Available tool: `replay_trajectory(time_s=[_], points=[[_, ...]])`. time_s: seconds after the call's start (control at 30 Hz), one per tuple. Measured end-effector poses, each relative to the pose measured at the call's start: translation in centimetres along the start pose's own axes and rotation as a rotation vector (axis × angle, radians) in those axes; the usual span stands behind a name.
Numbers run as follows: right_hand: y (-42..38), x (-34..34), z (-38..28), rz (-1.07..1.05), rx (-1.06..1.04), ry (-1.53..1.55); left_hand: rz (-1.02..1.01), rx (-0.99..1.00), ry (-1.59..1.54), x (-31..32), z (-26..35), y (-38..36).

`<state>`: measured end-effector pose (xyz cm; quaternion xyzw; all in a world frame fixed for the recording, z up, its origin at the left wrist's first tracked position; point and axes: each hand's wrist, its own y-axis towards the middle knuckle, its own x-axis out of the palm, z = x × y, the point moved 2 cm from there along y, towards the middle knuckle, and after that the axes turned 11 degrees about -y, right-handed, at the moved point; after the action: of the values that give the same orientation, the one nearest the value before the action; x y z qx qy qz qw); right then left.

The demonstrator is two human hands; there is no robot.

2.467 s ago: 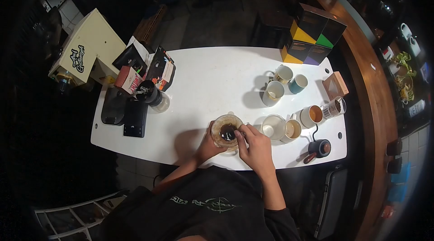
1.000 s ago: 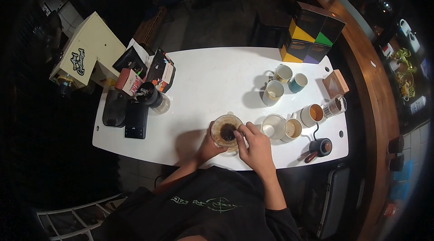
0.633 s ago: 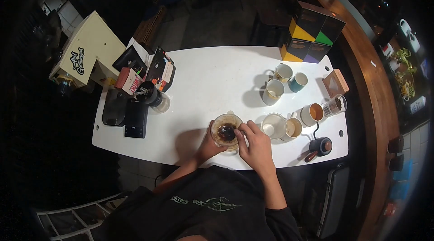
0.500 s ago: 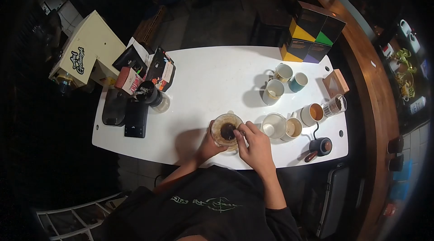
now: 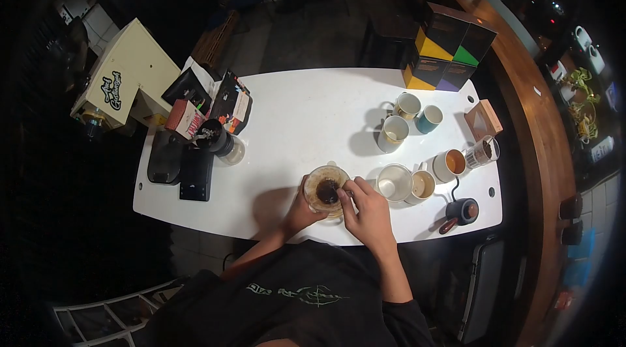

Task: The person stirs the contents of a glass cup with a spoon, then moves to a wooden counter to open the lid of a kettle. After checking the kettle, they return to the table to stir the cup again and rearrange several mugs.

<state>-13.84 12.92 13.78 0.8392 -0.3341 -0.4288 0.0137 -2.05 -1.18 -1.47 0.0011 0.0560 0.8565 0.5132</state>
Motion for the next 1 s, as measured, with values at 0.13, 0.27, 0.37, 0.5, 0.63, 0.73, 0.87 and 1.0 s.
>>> replay_trajectory(time_s=[0.13,0.27,0.37,0.5,0.63,0.73,0.87,1.0], points=[[-0.1,0.2,0.0,0.025,0.006,-0.019,0.038,0.016,-0.037,0.3,0.5,0.0],[-0.2,-0.1,-0.2,0.003,-0.012,0.007,0.084,0.027,-0.183,0.6,1.2,0.0],[-0.1,-0.1,0.0,0.004,0.024,0.030,0.053,0.054,-0.169,0.6,1.8,0.3],[-0.2,-0.1,0.2,0.005,0.013,0.020,0.017,0.054,-0.047,0.3,1.4,0.2],[-0.3,0.0,0.1,0.033,0.004,-0.009,0.046,0.060,-0.089,0.5,1.6,0.2],[-0.3,-0.1,-0.1,0.001,-0.005,0.021,0.042,0.045,-0.074,0.4,1.0,0.0],[-0.1,0.0,0.1,0.024,-0.002,-0.016,-0.004,0.047,-0.091,0.4,1.0,0.1],[0.0,0.0,0.0,-0.001,-0.009,-0.002,0.066,0.035,-0.145,0.5,1.4,0.0]])
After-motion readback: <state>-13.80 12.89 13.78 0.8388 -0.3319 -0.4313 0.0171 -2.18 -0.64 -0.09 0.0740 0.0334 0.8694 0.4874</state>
